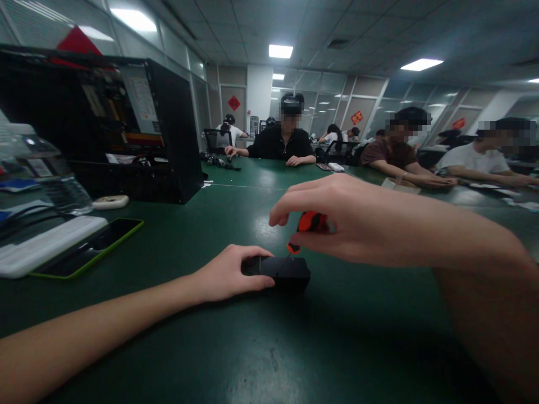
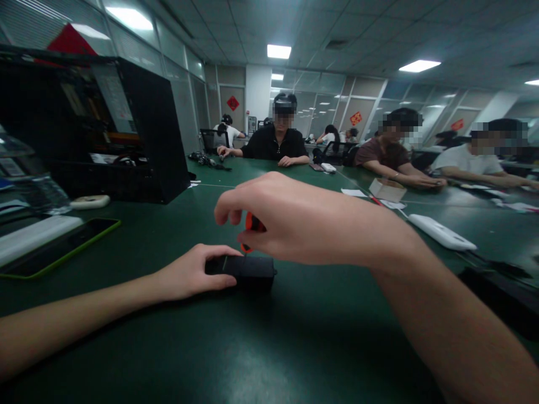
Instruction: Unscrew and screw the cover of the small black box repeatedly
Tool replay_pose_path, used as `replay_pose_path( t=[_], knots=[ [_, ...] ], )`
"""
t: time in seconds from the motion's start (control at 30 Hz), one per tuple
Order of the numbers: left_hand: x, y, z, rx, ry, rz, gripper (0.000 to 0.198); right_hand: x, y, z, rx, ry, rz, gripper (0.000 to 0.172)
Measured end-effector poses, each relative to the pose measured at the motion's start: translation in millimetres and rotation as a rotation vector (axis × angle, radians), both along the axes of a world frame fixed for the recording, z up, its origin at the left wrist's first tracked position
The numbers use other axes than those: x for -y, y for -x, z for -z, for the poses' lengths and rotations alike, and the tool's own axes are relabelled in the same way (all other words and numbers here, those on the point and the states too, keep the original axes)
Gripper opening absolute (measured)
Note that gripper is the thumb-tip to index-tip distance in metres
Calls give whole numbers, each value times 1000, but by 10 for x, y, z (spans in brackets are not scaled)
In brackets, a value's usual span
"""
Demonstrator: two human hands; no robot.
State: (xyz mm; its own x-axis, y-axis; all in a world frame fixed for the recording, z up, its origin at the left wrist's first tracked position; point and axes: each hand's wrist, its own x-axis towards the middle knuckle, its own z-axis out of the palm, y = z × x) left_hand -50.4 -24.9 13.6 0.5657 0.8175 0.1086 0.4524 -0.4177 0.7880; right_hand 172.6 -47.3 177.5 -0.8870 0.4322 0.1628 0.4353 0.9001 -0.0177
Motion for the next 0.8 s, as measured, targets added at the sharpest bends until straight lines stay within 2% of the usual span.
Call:
replay_pose_path(
  t=[0.1,0.2,0.27,0.43,0.53,0.8],
  knots=[
    [5,0,-7,-8,-10,-2,44,-2,10,7,9,13,-72,25],
    [3,0,-10,-19,-31,-3,42,-9,26,13,-5,-18,-39,15],
    [-1,2,-9,-28,-36,-14,44,-13,32,16,-32,-31,-16,14],
    [0,3,-5,-23,-8,-7,48,-7,38,2,-15,13,-92,23],
    [3,1,-2,-21,-14,-8,47,-14,32,-6,-8,4,-56,15],
    [10,5,-15,-31,-9,-5,50,-100,-111,-77,-3,-19,110,13]
  ],
)
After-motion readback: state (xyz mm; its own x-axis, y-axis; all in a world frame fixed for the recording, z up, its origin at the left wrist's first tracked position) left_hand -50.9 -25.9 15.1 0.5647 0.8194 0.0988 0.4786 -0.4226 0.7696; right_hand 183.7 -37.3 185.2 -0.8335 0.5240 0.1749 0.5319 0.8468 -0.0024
